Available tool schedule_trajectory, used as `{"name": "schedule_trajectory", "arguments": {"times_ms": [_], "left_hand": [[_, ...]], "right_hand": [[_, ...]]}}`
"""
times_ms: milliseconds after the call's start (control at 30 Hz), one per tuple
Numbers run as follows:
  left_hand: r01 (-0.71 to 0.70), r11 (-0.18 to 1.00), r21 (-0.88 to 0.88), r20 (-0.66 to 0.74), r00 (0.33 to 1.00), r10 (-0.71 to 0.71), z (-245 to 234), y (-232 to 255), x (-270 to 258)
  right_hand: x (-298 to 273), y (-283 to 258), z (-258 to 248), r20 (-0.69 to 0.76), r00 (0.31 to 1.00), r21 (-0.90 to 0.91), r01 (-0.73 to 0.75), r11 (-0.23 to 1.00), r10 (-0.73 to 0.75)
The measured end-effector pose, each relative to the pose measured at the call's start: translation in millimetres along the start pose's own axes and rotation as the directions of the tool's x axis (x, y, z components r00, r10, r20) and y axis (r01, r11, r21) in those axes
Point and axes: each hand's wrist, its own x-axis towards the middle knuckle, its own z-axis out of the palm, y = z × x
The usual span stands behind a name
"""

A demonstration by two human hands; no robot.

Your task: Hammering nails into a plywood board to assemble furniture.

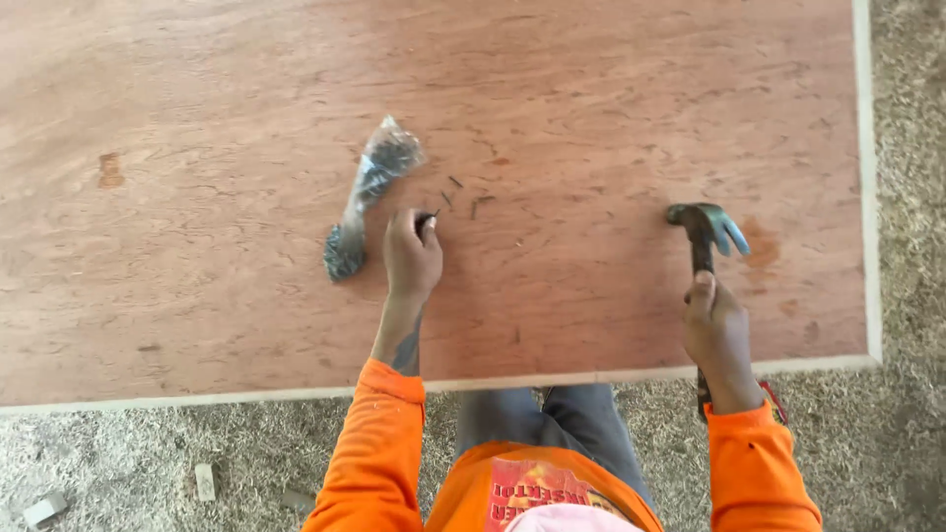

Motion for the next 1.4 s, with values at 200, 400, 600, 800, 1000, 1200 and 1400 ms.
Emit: {"name": "schedule_trajectory", "arguments": {"times_ms": [200,400,600,800,1000,1200,1400], "left_hand": [[0.336,0.747,-0.573,0.150,0.940,-0.307,10.6,58.8,-39.6],[0.457,0.612,-0.646,0.370,0.888,-0.273,61.2,78.0,-28.3],[0.213,0.793,-0.571,0.269,0.961,-0.064,103.1,110.4,9.4],[-0.076,0.898,-0.433,0.028,0.995,0.098,120.3,130.0,20.4],[-0.154,0.945,-0.289,-0.012,0.987,0.157,118.6,131.5,21.3],[-0.185,0.952,-0.243,-0.020,0.982,0.186,120.0,133.1,20.2],[-0.167,0.960,-0.223,-0.016,0.986,0.168,119.3,136.1,18.9]], "right_hand": [[-41.7,27.3,-20.1,0.060,0.998,0.045,0.003,0.999,-0.006],[-65.8,44.9,-30.2,0.067,0.998,0.083,-0.002,0.997,-0.003],[-67.7,50.6,-24.9,0.052,0.999,0.105,0.012,0.994,-0.017],[-68.7,43.9,-26.0,0.065,0.998,0.118,-0.025,0.993,0.017],[-70.5,32.2,-21.7,0.075,0.997,0.152,-0.029,0.988,0.018],[-61.1,-5.5,-18.1,0.196,0.978,0.373,-0.139,0.917,0.069],[-47.9,-86.4,-26.5,0.225,0.968,0.328,0.028,0.944,-0.107]]}}
